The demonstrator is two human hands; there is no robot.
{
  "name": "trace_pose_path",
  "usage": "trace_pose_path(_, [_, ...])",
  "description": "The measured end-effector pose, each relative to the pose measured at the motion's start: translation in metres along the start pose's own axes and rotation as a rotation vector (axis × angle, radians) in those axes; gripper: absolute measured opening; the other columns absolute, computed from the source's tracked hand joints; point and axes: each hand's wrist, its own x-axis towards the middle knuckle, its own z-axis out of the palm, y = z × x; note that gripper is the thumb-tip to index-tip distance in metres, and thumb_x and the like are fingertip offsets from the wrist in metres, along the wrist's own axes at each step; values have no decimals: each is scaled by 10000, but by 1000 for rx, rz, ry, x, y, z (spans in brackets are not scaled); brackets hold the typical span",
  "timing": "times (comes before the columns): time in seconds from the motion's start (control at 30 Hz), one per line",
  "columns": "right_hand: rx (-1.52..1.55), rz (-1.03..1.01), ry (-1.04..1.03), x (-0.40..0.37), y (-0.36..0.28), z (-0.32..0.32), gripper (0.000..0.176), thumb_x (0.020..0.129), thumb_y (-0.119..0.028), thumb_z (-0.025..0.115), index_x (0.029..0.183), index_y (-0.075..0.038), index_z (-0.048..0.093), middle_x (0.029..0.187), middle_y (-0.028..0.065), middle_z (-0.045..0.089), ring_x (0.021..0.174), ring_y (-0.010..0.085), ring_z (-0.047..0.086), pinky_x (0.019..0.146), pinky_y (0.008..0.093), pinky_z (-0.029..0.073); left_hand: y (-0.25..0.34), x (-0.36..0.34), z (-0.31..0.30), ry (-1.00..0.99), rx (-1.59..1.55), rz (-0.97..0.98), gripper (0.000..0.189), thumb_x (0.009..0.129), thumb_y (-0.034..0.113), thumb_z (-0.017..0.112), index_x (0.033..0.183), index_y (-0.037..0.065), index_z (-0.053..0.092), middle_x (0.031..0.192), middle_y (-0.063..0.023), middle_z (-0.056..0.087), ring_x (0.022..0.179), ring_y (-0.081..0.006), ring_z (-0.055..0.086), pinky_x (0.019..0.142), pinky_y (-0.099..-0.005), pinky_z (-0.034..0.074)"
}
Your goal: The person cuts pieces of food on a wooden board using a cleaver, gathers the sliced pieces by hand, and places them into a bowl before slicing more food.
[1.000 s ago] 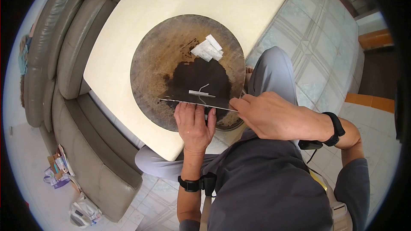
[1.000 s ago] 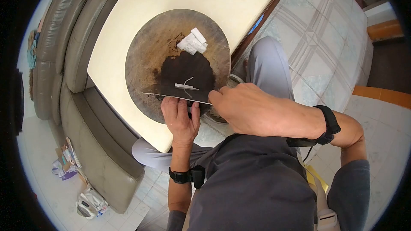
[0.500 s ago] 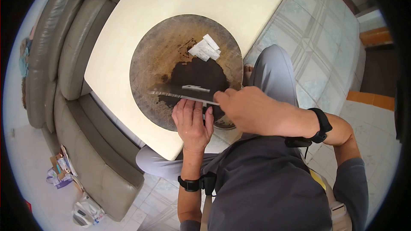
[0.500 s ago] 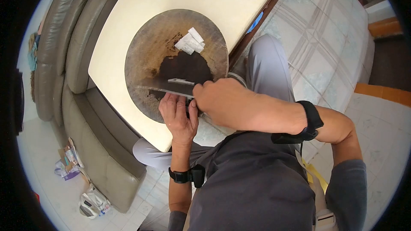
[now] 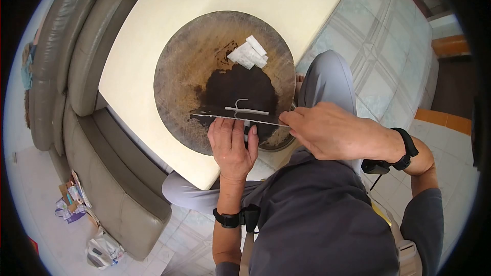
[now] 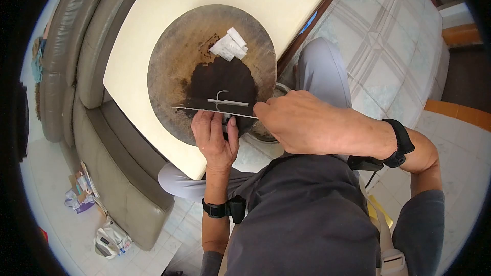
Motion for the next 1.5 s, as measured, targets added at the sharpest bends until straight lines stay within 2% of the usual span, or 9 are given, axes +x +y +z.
trace_pose_path(0.07, [-41,-17,-52,6,1,4,189,901,-73,552,1060,22,517,841,199,593,713,409,602,601,475,453,0,0,0,8,5,1,292,795,100,691,1041,-50,638,1114,-205,590,1066,-407,541,943,-500,412])
trace_pose_path(0.27, [-112,-59,-11,29,-8,14,153,881,-52,561,993,39,513,820,208,606,755,412,621,625,474,477,1,2,0,34,57,34,283,816,153,687,1025,-33,643,1077,-181,594,1062,-360,552,928,-505,408])
trace_pose_path(0.5, [27,-18,13,16,4,8,213,907,-94,572,1045,66,543,841,231,626,762,432,608,647,483,468,3,4,0,29,37,12,280,811,102,668,1062,-20,644,1125,-146,604,1100,-350,548,950,-465,397])
trace_pose_path(0.57, [50,-21,89,10,-1,3,116,836,-49,579,859,63,563,712,247,622,736,436,630,654,474,489,3,4,0,27,39,12,282,811,104,668,1063,-19,642,1123,-148,605,1099,-350,549,949,-464,397])
trace_pose_path(0.6, [51,-21,87,8,-1,2,116,836,-49,579,859,63,563,712,247,622,736,436,630,654,474,489,2,4,0,26,40,13,284,811,107,668,1063,-19,641,1120,-150,606,1097,-350,551,948,-462,398])
trace_pose_path(0.67, [64,36,-14,4,1,1,264,924,-101,554,1119,77,539,864,241,621,801,442,600,670,492,462,1,4,0,28,51,20,299,817,133,672,1072,-19,639,1119,-144,607,1090,-337,554,939,-463,398])
trace_pose_path(0.97, [91,125,-58,2,-3,5,276,932,-85,530,1154,77,511,883,236,622,812,443,601,672,498,462,1,4,1,39,38,20,330,816,156,682,1088,-23,627,1118,-144,609,1080,-330,561,927,-466,402])
trace_pose_path(1.27, [-1,47,77,15,-7,18,274,925,-95,552,1136,76,520,882,231,619,798,426,609,661,487,460,1,6,-2,36,32,17,321,802,133,682,1078,-25,636,1116,-141,613,1075,-323,564,933,-460,402])
trace_pose_path(1.5, [74,86,32,2,-10,8,292,924,-86,547,1164,79,518,896,235,620,808,432,603,673,489,466,1,5,0,47,34,19,320,793,119,674,1078,-25,646,1108,-129,622,1070,-310,569,931,-454,403])
